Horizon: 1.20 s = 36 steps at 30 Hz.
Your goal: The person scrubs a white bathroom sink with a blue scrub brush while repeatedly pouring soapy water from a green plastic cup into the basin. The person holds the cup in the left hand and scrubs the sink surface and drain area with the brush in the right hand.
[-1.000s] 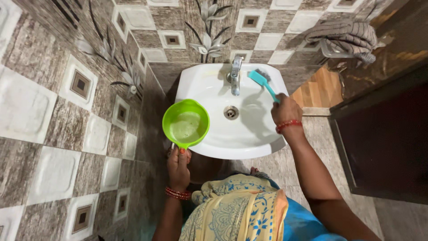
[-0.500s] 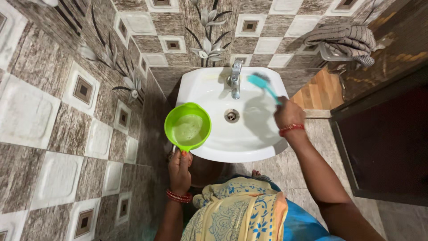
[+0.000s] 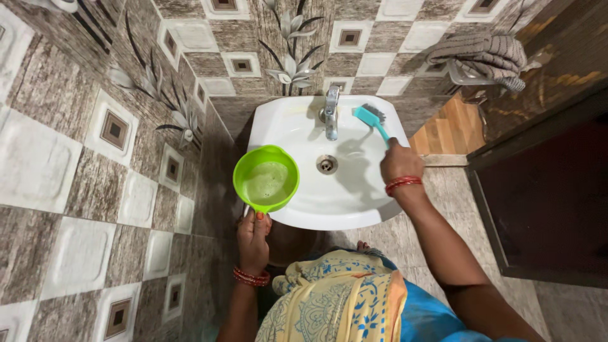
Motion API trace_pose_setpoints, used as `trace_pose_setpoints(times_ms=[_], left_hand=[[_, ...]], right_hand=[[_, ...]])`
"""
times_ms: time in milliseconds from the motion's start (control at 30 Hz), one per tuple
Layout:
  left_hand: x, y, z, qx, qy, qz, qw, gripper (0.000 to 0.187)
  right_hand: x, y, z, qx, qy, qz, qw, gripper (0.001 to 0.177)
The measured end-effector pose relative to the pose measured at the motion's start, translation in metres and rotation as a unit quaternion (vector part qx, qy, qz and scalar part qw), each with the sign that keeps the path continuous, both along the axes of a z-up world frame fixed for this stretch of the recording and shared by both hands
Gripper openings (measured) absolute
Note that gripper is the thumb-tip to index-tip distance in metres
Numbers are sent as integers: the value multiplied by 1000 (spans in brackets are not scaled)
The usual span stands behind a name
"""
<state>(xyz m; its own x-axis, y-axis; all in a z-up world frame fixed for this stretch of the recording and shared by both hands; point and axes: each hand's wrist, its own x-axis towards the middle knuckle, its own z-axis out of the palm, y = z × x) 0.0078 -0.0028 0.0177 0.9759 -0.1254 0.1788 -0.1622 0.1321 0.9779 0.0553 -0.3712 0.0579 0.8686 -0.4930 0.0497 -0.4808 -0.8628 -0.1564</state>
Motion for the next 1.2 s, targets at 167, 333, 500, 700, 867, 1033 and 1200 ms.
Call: trace_pose_setpoints(times_ms=[167, 333, 500, 700, 867, 1033, 1200], left_hand=[[-3, 0, -10, -19, 8, 20, 1000, 34], [-8, 3, -16, -20, 2, 10, 1000, 35], [-2, 4, -10, 1, -10, 18, 1000, 29], [-10, -3, -21, -75, 38, 34, 996, 28], [-15, -17, -23, -53, 33, 75, 995, 35], [-22, -24, -23, -51, 34, 113, 992, 37], [-32, -33, -27, -4, 22, 162, 987, 42]], right_hand=[[-31, -7, 3, 16, -17, -10, 1000, 28], [10, 4, -6, 10, -19, 27, 999, 27], [-4, -27, 13, 26, -58, 55, 996, 29], [6, -48, 12, 88, -76, 90, 989, 31], [16, -51, 8, 81, -41, 120, 989, 31], [-30, -73, 55, 64, -57, 111, 990, 29], [-51, -32, 101, 148, -184, 172, 956, 29]])
